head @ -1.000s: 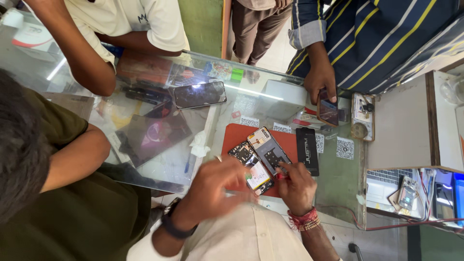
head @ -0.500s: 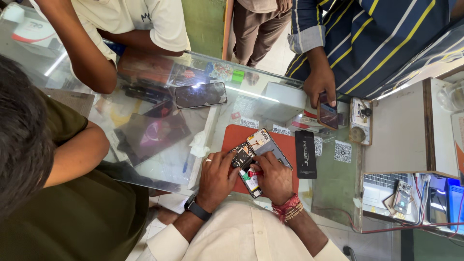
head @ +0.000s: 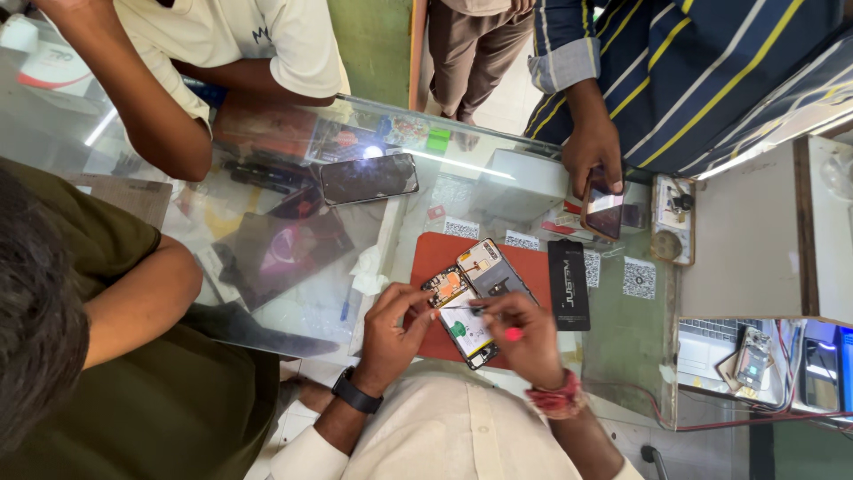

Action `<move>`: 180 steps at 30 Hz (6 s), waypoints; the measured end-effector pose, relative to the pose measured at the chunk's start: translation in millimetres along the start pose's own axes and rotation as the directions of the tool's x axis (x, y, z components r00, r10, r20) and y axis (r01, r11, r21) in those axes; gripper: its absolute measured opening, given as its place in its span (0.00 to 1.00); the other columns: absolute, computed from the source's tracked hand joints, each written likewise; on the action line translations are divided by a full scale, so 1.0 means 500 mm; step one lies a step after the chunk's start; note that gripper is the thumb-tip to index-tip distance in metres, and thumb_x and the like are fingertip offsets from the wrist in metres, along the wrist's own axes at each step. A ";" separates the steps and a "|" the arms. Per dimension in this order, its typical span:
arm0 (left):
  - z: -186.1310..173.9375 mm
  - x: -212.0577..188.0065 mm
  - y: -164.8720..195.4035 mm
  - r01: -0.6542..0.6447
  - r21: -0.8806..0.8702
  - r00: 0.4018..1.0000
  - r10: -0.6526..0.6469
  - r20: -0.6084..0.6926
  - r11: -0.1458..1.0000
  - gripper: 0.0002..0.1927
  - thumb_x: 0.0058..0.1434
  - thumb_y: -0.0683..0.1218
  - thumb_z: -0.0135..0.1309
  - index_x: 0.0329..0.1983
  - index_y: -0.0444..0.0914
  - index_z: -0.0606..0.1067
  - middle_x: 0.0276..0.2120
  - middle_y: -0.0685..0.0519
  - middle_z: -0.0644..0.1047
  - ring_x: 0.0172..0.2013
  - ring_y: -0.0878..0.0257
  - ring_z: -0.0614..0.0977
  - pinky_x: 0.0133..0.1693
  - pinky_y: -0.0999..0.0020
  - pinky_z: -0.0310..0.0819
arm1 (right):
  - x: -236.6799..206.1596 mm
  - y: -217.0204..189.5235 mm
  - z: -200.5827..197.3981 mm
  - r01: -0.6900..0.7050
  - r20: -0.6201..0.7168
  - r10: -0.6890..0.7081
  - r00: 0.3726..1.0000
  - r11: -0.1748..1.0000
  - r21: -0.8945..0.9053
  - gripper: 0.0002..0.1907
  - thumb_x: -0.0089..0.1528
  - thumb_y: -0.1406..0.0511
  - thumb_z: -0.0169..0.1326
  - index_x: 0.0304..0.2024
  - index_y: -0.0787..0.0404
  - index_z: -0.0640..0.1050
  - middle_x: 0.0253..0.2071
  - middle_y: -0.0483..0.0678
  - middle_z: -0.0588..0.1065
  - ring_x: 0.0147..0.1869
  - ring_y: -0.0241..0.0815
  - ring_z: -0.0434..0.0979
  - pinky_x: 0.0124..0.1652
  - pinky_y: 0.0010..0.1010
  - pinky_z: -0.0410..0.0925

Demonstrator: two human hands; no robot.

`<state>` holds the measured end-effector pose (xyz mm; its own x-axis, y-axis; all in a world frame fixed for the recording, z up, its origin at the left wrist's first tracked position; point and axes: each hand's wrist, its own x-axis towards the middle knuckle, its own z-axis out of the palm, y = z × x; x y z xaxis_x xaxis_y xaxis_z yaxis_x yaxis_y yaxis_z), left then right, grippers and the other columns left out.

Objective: The person uses a red plastic pry tool to carefully separate the battery from the internal frame of a disassembled smartphone. They lift the battery out and place it on the counter while other people watch.

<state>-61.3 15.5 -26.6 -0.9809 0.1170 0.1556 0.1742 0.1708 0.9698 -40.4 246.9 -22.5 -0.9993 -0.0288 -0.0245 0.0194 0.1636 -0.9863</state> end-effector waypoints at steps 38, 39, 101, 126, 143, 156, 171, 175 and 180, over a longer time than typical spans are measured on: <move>-0.081 0.016 0.002 -0.387 0.381 0.915 0.301 0.268 0.839 0.05 0.58 0.42 0.61 0.36 0.35 0.80 0.34 0.51 0.78 0.37 0.53 0.78 0.43 0.58 0.72 | 0.032 -0.064 -0.150 0.170 -0.071 -0.173 0.982 0.671 0.721 0.38 0.66 0.73 0.45 0.79 0.58 0.54 0.72 0.65 0.65 0.58 0.63 0.77 0.47 0.50 0.73; -0.079 0.020 -0.002 -0.384 0.390 0.918 0.299 0.262 0.837 0.06 0.59 0.42 0.61 0.37 0.35 0.81 0.34 0.51 0.78 0.37 0.53 0.78 0.43 0.58 0.73 | 0.040 -0.067 -0.155 0.272 -0.168 -0.215 0.962 0.701 0.659 0.44 0.64 0.73 0.46 0.81 0.55 0.48 0.76 0.62 0.59 0.66 0.63 0.73 0.56 0.55 0.70; -0.054 -0.020 0.009 -0.545 0.533 0.827 0.520 0.215 0.647 0.06 0.57 0.42 0.61 0.35 0.35 0.79 0.32 0.49 0.78 0.35 0.51 0.79 0.44 0.56 0.75 | -0.018 -0.068 -0.051 0.102 0.066 -0.081 0.995 0.898 -0.428 0.18 0.52 0.79 0.47 0.41 0.65 0.81 0.36 0.54 0.80 0.39 0.49 0.83 0.41 0.34 0.74; -0.076 0.044 -0.013 -0.296 0.579 0.934 0.104 0.341 0.759 0.27 0.60 0.53 0.60 0.57 0.33 0.74 0.33 0.46 0.75 0.36 0.50 0.76 0.37 0.55 0.70 | 0.129 -0.037 0.061 -0.136 -0.149 0.092 0.985 0.937 -0.321 0.10 0.57 0.72 0.61 0.39 0.65 0.74 0.34 0.51 0.84 0.37 0.40 0.86 0.37 0.32 0.75; -0.100 0.040 -0.004 -0.384 0.604 0.911 0.178 0.373 0.698 0.25 0.60 0.55 0.60 0.56 0.38 0.77 0.33 0.48 0.73 0.37 0.52 0.75 0.39 0.55 0.70 | 0.136 -0.070 0.107 -0.171 -0.221 0.073 0.973 0.867 -0.468 0.09 0.57 0.70 0.61 0.38 0.64 0.76 0.32 0.52 0.83 0.36 0.47 0.86 0.36 0.35 0.74; -0.096 0.053 -0.001 -0.371 0.618 0.908 0.133 0.397 0.693 0.25 0.61 0.55 0.59 0.57 0.38 0.76 0.34 0.48 0.74 0.37 0.52 0.75 0.38 0.55 0.69 | 0.136 -0.057 0.105 -0.109 -0.171 0.004 0.985 0.784 -0.611 0.09 0.59 0.66 0.62 0.30 0.63 0.74 0.20 0.54 0.76 0.22 0.51 0.78 0.25 0.40 0.68; -0.092 0.044 -0.013 -0.384 0.621 0.903 0.137 0.408 0.684 0.26 0.60 0.55 0.59 0.58 0.38 0.76 0.34 0.48 0.74 0.37 0.52 0.75 0.38 0.56 0.70 | 0.140 -0.030 0.095 -0.210 -0.235 0.118 0.965 0.885 -0.415 0.08 0.58 0.69 0.62 0.35 0.65 0.76 0.27 0.50 0.79 0.28 0.40 0.80 0.32 0.33 0.71; -0.096 0.047 -0.016 -0.370 0.611 0.906 0.126 0.404 0.700 0.27 0.60 0.55 0.60 0.59 0.37 0.75 0.34 0.47 0.74 0.37 0.52 0.75 0.37 0.55 0.69 | 0.130 -0.039 0.072 -0.222 -0.400 0.067 0.914 0.908 -0.355 0.06 0.58 0.73 0.59 0.38 0.64 0.78 0.26 0.48 0.78 0.27 0.35 0.74 0.29 0.30 0.69; -0.096 0.049 -0.011 -0.377 0.602 0.910 0.160 0.383 0.704 0.26 0.60 0.55 0.60 0.57 0.37 0.75 0.35 0.47 0.74 0.38 0.50 0.75 0.39 0.55 0.70 | 0.092 -0.082 0.044 0.073 -0.539 -0.334 0.773 0.891 -0.447 0.18 0.60 0.71 0.61 0.52 0.65 0.73 0.34 0.48 0.79 0.31 0.33 0.75 0.31 0.25 0.69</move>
<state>-90.5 -29.8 -19.3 -0.8311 0.5087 0.2248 0.5452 0.6650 0.5105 -86.5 217.4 13.1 -0.7968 0.4545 0.3982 -0.0701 0.5850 -0.8080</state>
